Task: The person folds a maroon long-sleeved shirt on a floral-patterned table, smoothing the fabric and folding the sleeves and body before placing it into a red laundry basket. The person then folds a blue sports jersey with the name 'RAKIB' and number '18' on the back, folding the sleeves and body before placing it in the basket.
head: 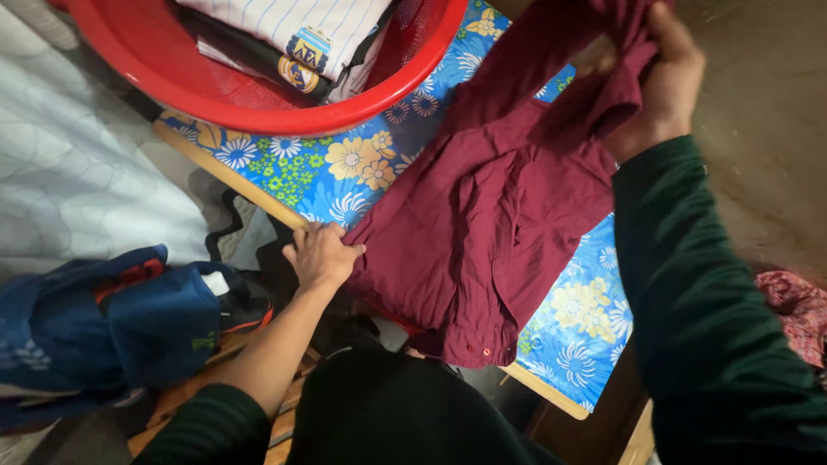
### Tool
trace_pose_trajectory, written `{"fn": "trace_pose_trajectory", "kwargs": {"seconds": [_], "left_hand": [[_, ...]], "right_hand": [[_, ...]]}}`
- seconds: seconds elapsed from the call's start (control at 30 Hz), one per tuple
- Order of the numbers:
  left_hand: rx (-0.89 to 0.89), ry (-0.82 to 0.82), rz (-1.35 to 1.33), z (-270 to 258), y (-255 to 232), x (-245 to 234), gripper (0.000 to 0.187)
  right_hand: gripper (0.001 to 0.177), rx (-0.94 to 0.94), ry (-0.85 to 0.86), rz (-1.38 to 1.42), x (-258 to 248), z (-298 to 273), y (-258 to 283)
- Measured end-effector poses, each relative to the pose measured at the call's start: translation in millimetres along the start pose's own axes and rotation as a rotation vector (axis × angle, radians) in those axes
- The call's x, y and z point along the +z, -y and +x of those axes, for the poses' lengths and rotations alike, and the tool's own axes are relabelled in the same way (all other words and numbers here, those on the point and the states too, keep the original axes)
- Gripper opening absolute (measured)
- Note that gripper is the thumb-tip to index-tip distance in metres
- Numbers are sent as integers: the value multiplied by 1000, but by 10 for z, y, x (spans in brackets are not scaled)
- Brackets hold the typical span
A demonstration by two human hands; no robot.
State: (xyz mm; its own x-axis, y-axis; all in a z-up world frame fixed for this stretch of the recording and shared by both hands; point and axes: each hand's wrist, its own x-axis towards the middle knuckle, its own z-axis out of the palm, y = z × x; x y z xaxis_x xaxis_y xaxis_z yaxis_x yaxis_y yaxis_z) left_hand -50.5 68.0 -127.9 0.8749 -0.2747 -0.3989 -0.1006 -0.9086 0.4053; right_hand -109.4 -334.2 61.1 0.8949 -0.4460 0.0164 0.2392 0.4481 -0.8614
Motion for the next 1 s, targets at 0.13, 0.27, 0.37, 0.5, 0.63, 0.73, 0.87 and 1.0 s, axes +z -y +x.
{"fn": "trace_pose_trajectory", "kwargs": {"seconds": [0.13,0.27,0.37,0.5,0.63,0.73,0.87,1.0], "left_hand": [[-46,60,-56,-66,-89,-61,41],[290,-195,59,-308,-171,-11,22],[436,-311,38,-508,-219,46,24],[385,-165,-3,-684,-232,131,35],[443,-225,144,-824,-177,269,43],[424,-239,99,-893,-121,341,38],[392,-257,98,-970,-136,305,37],[324,-161,21,-1107,-256,217,35]], "right_hand": [[25,10,-76,176,-164,-130,235],[31,12,-52,284,-345,-417,341],[37,16,-70,285,-525,-664,425],[34,-14,-149,386,-739,-920,522],[38,8,-277,688,-1002,-1162,603],[40,28,-176,564,-1260,-1318,621],[32,-35,-210,574,-1510,-1415,570],[33,-28,-218,582,-1612,-1503,548]]}}
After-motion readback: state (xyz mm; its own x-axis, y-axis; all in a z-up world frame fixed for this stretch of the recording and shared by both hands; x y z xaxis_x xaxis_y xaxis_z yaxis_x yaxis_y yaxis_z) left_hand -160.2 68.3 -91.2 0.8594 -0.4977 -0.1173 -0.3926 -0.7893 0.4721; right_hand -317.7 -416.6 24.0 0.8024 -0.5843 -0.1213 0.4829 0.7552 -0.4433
